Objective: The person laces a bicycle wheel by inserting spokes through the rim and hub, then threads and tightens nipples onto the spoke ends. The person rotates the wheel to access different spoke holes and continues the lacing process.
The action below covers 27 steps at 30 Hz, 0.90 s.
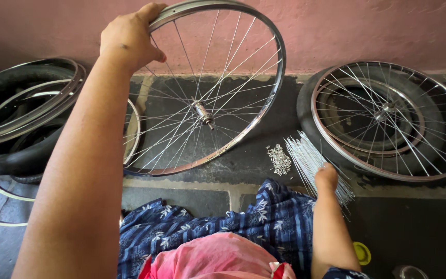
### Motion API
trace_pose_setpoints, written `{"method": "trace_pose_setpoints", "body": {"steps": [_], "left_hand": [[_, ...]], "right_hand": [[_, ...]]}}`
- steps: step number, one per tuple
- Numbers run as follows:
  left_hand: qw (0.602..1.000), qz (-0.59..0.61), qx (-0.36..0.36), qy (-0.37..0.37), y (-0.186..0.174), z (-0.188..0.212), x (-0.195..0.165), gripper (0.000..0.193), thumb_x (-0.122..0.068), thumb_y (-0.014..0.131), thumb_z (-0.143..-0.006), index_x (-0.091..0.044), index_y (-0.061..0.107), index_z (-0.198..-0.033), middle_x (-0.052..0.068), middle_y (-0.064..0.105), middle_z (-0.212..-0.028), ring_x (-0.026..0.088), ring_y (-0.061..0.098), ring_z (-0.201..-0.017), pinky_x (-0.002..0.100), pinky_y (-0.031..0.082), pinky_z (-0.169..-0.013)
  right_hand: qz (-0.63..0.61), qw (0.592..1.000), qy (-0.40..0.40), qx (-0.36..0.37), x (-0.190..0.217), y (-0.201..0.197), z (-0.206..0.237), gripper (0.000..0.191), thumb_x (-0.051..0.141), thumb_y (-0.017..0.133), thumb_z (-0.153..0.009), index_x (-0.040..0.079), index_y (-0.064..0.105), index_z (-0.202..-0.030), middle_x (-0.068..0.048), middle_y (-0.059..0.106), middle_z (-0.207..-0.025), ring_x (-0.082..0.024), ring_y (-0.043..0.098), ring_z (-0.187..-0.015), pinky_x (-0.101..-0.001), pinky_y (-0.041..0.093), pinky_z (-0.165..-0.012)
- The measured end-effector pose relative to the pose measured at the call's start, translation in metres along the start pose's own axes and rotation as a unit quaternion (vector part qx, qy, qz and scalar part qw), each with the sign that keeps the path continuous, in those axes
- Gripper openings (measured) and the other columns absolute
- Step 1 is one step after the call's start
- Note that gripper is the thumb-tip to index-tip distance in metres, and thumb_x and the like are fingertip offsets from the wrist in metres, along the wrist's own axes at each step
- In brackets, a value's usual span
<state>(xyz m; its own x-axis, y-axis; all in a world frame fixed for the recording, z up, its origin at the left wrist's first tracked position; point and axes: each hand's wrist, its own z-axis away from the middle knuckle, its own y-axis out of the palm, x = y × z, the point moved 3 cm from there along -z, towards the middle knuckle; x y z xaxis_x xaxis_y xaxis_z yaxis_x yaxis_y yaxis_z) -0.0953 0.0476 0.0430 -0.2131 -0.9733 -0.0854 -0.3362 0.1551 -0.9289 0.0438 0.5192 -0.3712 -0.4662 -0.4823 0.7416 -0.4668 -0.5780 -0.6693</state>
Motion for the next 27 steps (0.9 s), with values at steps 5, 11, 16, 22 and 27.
{"method": "trace_pose_setpoints", "body": {"steps": [5,11,16,22,27], "left_hand": [[1.000,0.002,0.005,0.003,0.002,0.002,0.004,0.098,-0.024,0.096,-0.060,-0.038,0.052,-0.146,0.008,0.073,-0.114,0.035,0.066,-0.109,0.050,0.051,-0.088],[1.000,0.007,-0.018,0.016,0.002,0.004,0.005,0.098,-0.024,0.097,-0.058,-0.034,0.053,-0.146,0.005,0.074,-0.115,0.033,0.065,-0.112,0.049,0.051,-0.090],[1.000,0.002,-0.008,-0.001,0.002,0.004,0.005,0.100,-0.025,0.097,-0.057,-0.034,0.053,-0.146,0.005,0.073,-0.115,0.033,0.065,-0.111,0.048,0.051,-0.090],[1.000,0.000,-0.007,0.003,0.002,0.003,0.006,0.100,-0.026,0.098,-0.057,-0.034,0.054,-0.146,0.006,0.074,-0.111,0.033,0.066,-0.111,0.048,0.050,-0.091],[1.000,0.004,-0.014,0.014,0.003,0.003,0.011,0.100,-0.027,0.098,-0.056,-0.032,0.054,-0.146,0.006,0.074,-0.110,0.034,0.067,-0.108,0.049,0.051,-0.089]], "right_hand": [[0.026,0.997,-0.068,-0.037,0.003,-0.001,0.004,0.036,0.008,0.062,-0.094,0.004,0.068,-0.130,-0.020,0.074,-0.107,-0.035,0.072,-0.100,-0.0431,0.055,-0.089],[0.050,0.990,-0.123,-0.044,0.008,0.000,0.008,0.036,0.016,0.064,-0.097,0.014,0.067,-0.133,-0.013,0.075,-0.112,-0.037,0.070,-0.104,-0.0473,0.053,-0.089],[0.198,0.969,-0.144,-0.024,0.014,-0.001,0.001,0.034,0.022,0.059,-0.103,0.025,0.065,-0.136,-0.010,0.070,-0.126,-0.037,0.068,-0.108,-0.0504,0.054,-0.087],[0.272,0.960,-0.057,0.040,0.001,0.005,0.002,0.044,0.012,0.059,-0.096,0.025,0.063,-0.138,-0.011,0.069,-0.129,-0.036,0.065,-0.118,-0.0511,0.054,-0.091],[0.224,0.954,-0.195,0.034,0.003,0.017,0.019,0.042,0.017,0.068,-0.090,0.017,0.066,-0.132,-0.010,0.067,-0.132,-0.034,0.063,-0.123,-0.0449,0.051,-0.102]]}}
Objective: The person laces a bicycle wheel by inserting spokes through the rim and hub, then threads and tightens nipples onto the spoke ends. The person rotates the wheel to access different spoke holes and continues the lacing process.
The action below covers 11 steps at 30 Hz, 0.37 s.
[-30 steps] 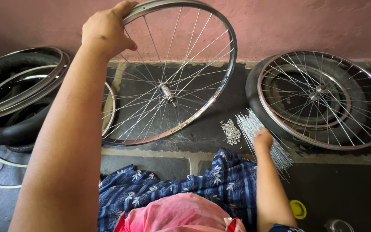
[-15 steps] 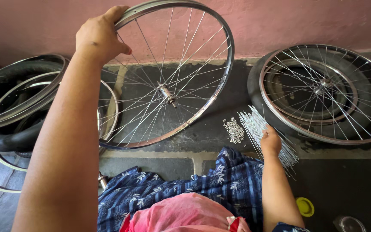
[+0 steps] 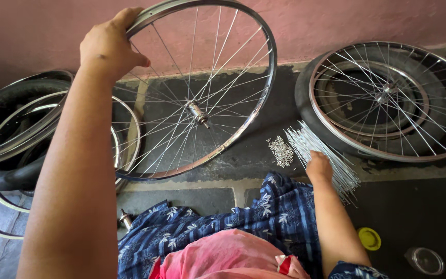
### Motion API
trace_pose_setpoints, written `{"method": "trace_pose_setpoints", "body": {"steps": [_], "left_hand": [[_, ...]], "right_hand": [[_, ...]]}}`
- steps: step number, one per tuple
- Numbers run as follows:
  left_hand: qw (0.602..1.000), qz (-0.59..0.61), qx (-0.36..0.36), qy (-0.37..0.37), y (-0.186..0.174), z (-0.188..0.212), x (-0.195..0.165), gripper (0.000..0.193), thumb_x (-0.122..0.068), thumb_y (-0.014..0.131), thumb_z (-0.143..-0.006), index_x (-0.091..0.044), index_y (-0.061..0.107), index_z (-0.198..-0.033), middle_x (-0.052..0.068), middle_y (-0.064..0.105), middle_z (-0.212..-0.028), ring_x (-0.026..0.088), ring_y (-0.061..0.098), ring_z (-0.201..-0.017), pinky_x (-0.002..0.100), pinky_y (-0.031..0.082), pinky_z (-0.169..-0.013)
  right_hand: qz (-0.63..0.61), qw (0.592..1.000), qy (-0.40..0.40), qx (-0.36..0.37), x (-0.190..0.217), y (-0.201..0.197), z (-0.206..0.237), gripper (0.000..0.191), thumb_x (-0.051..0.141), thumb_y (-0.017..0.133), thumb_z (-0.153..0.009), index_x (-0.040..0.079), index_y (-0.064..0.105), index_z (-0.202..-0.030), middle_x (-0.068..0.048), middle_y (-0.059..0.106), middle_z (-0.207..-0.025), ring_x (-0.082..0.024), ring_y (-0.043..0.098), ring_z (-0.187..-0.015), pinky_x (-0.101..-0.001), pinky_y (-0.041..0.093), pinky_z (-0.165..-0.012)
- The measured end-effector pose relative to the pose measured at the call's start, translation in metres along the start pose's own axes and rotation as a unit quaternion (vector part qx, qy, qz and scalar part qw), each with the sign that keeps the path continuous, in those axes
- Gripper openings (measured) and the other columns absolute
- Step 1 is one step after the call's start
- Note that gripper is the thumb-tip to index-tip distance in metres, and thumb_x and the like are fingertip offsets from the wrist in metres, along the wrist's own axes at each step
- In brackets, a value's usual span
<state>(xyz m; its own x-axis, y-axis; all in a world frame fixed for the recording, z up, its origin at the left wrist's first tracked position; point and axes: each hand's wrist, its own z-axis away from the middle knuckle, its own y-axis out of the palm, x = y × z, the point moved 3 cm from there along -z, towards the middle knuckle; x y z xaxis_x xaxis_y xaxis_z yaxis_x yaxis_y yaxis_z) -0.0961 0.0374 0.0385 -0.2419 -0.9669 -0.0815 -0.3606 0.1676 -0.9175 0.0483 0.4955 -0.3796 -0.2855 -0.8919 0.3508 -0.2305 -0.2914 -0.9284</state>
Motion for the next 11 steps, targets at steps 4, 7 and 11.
{"method": "trace_pose_setpoints", "body": {"steps": [4,7,11], "left_hand": [[1.000,-0.002,0.001,0.000,0.000,0.001,0.002,0.099,-0.028,0.097,-0.057,-0.031,0.054,-0.146,0.007,0.074,-0.112,0.035,0.067,-0.107,0.049,0.052,-0.089],[1.000,-0.003,0.000,-0.002,-0.001,0.006,0.005,0.098,-0.028,0.097,-0.057,-0.031,0.054,-0.146,0.007,0.073,-0.115,0.035,0.066,-0.108,0.049,0.051,-0.088],[1.000,0.003,0.002,-0.016,-0.005,0.016,0.014,0.098,-0.028,0.097,-0.059,-0.032,0.053,-0.147,0.007,0.072,-0.121,0.035,0.066,-0.111,0.049,0.051,-0.091]], "right_hand": [[-0.053,0.994,-0.018,0.096,0.009,0.008,0.006,0.039,0.018,0.069,-0.089,0.017,0.067,-0.128,-0.010,0.066,-0.132,-0.035,0.063,-0.120,-0.0449,0.051,-0.099],[-0.055,0.990,-0.013,0.127,0.008,0.011,0.006,0.036,0.018,0.068,-0.091,0.018,0.069,-0.127,-0.010,0.069,-0.128,-0.033,0.065,-0.117,-0.0437,0.053,-0.099],[-0.060,0.986,0.019,0.153,0.006,0.018,0.007,0.034,0.020,0.067,-0.094,0.020,0.071,-0.128,-0.010,0.074,-0.123,-0.032,0.068,-0.115,-0.0428,0.055,-0.099]]}}
